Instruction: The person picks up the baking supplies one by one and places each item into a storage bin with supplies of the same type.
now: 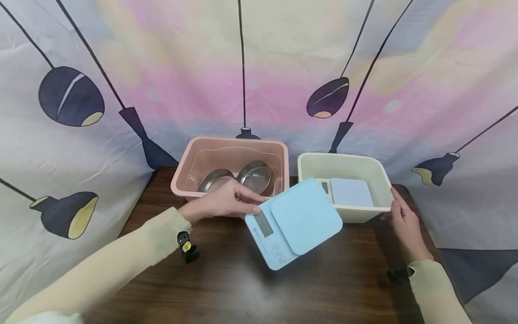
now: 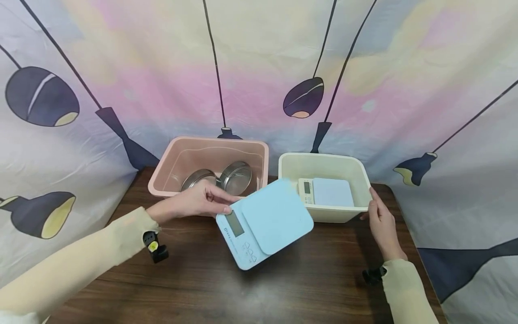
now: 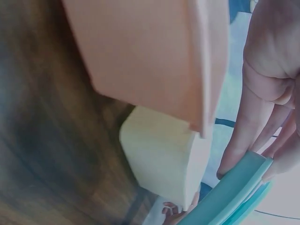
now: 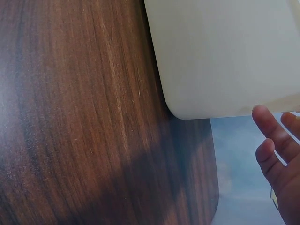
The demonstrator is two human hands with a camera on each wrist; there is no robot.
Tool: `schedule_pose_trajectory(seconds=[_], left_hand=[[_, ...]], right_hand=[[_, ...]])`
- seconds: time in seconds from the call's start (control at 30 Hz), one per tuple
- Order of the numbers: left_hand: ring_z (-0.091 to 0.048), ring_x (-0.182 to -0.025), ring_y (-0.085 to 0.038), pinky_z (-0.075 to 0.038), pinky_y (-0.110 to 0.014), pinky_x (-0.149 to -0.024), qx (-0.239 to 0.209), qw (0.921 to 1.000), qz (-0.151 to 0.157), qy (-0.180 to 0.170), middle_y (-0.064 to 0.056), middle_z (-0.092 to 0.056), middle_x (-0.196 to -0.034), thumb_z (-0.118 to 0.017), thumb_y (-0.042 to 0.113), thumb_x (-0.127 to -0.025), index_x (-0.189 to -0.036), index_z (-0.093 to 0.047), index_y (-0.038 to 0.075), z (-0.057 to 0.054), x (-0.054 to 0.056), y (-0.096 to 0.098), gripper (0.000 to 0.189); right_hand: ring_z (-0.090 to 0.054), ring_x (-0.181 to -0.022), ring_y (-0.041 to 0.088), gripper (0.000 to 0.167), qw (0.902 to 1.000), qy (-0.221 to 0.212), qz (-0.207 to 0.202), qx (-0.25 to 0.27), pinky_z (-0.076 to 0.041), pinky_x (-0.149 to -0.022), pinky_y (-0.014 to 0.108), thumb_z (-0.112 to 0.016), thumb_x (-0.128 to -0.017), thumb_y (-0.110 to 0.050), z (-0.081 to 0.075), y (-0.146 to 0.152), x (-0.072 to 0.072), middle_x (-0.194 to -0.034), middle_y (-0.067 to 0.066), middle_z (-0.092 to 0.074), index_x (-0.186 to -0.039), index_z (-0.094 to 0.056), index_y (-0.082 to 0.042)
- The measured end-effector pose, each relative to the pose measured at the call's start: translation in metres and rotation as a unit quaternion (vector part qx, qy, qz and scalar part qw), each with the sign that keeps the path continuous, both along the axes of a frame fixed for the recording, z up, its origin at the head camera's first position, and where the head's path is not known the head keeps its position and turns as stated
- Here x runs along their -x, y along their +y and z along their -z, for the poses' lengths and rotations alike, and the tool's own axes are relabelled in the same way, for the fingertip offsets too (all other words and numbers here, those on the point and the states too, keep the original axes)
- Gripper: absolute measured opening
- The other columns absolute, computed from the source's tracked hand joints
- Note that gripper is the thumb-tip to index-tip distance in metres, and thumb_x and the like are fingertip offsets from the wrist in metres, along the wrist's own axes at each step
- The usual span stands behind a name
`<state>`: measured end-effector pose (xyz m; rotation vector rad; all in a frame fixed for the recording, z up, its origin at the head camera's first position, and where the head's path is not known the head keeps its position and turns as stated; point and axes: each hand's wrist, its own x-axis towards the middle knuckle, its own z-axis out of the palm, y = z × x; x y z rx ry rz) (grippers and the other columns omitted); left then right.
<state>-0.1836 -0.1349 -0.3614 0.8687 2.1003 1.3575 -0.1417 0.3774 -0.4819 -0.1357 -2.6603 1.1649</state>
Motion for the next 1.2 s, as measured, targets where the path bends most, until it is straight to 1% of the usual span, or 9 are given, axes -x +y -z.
schedule_pose_trajectory(seconds=[0.07,0.13,0.3,0.53,0.67,0.73,0.83,1.03,1.2], left_hand=[[-0.075,-0.088,-0.016,-0.06,-0.029,-0.075,0.007,0.9998,-0.002,0.02,-0.002,-0.08,-0.106,-0.079,0.017,-0.095,-0.13,-0.075,0.012,-0.007,0.009,0.007,0.036],[-0.075,-0.088,-0.018,-0.061,-0.031,-0.077,0.002,0.9999,-0.002,0.014,-0.004,-0.08,-0.106,-0.078,0.016,-0.095,-0.13,-0.075,0.011,-0.012,0.018,0.014,0.035],[-0.077,-0.098,-0.028,-0.063,-0.05,-0.085,-0.058,0.995,-0.013,-0.08,-0.014,-0.076,-0.119,-0.074,0.006,-0.097,-0.137,-0.068,0.003,-0.023,0.038,0.033,0.04],[-0.075,-0.104,-0.029,-0.06,-0.049,-0.093,-0.122,0.9816,-0.037,-0.142,-0.023,-0.071,-0.128,-0.066,-0.002,-0.1,-0.145,-0.057,-0.005,-0.027,0.06,0.054,0.046],[-0.075,-0.102,-0.027,-0.058,-0.051,-0.097,-0.152,0.9718,-0.048,-0.174,-0.028,-0.067,-0.132,-0.063,-0.006,-0.1,-0.146,-0.055,-0.007,-0.029,0.069,0.067,0.047],[-0.075,-0.101,-0.026,-0.056,-0.054,-0.099,-0.157,0.971,-0.054,-0.172,-0.027,-0.066,-0.132,-0.063,-0.007,-0.1,-0.145,-0.055,-0.007,-0.031,0.072,0.073,0.046],[-0.074,-0.101,-0.026,-0.055,-0.055,-0.1,-0.149,0.9742,-0.059,-0.159,-0.025,-0.067,-0.132,-0.064,-0.005,-0.1,-0.145,-0.057,-0.004,-0.033,0.077,0.083,0.046],[-0.073,-0.108,-0.031,-0.06,-0.044,-0.095,-0.115,0.9849,-0.055,-0.118,-0.02,-0.07,-0.131,-0.065,-0.002,-0.1,-0.146,-0.058,0.0,-0.033,0.089,0.106,0.046],[-0.073,-0.109,-0.031,-0.061,-0.041,-0.094,-0.078,0.992,-0.073,-0.067,-0.022,-0.069,-0.131,-0.061,-0.001,-0.103,-0.144,-0.06,0.0,-0.03,0.098,0.126,0.041]], right_hand=[[-0.06,-0.075,0.009,0.053,1.0,0.001,0.001,0.0,-0.044,-0.059,0.023,-0.03,-0.115,-0.037,0.001,0.001,0.0,-0.099,0.02,-0.065,-0.167,-0.028,-0.028],[-0.06,-0.075,0.01,0.053,1.0,0.003,0.001,-0.001,-0.044,-0.059,0.023,-0.03,-0.115,-0.037,0.002,0.001,0.0,-0.098,0.02,-0.065,-0.167,-0.028,-0.027],[-0.061,-0.076,0.012,0.053,1.0,0.002,0.002,0.002,-0.044,-0.059,0.023,-0.03,-0.115,-0.037,0.003,0.001,0.001,-0.098,0.018,-0.064,-0.167,-0.028,-0.026],[-0.062,-0.079,0.014,0.053,1.0,-0.002,-0.001,0.002,-0.044,-0.061,0.021,-0.03,-0.115,-0.036,0.001,-0.001,0.0,-0.106,0.02,-0.062,-0.167,-0.027,-0.026],[-0.061,-0.079,0.013,0.053,1.0,-0.003,0.0,0.003,-0.043,-0.061,0.022,-0.029,-0.115,-0.037,0.0,-0.001,0.0,-0.107,0.021,-0.063,-0.167,-0.026,-0.027],[-0.061,-0.079,0.013,0.053,1.0,-0.003,0.0,0.004,-0.043,-0.06,0.023,-0.029,-0.115,-0.037,0.0,-0.001,0.0,-0.107,0.021,-0.063,-0.167,-0.027,-0.027],[-0.061,-0.079,0.011,0.053,1.0,-0.004,0.001,0.006,-0.043,-0.061,0.023,-0.029,-0.115,-0.037,0.0,-0.001,0.0,-0.106,0.021,-0.063,-0.167,-0.027,-0.027],[-0.061,-0.078,0.012,0.053,1.0,0.003,0.0,0.003,-0.043,-0.061,0.022,-0.029,-0.115,-0.037,0.0,0.0,-0.001,-0.103,0.022,-0.064,-0.167,-0.028,-0.027],[-0.061,-0.078,0.013,0.053,1.0,0.004,-0.003,0.003,-0.043,-0.061,0.022,-0.03,-0.115,-0.037,0.001,0.0,-0.001,-0.104,0.022,-0.064,-0.167,-0.028,-0.026]])
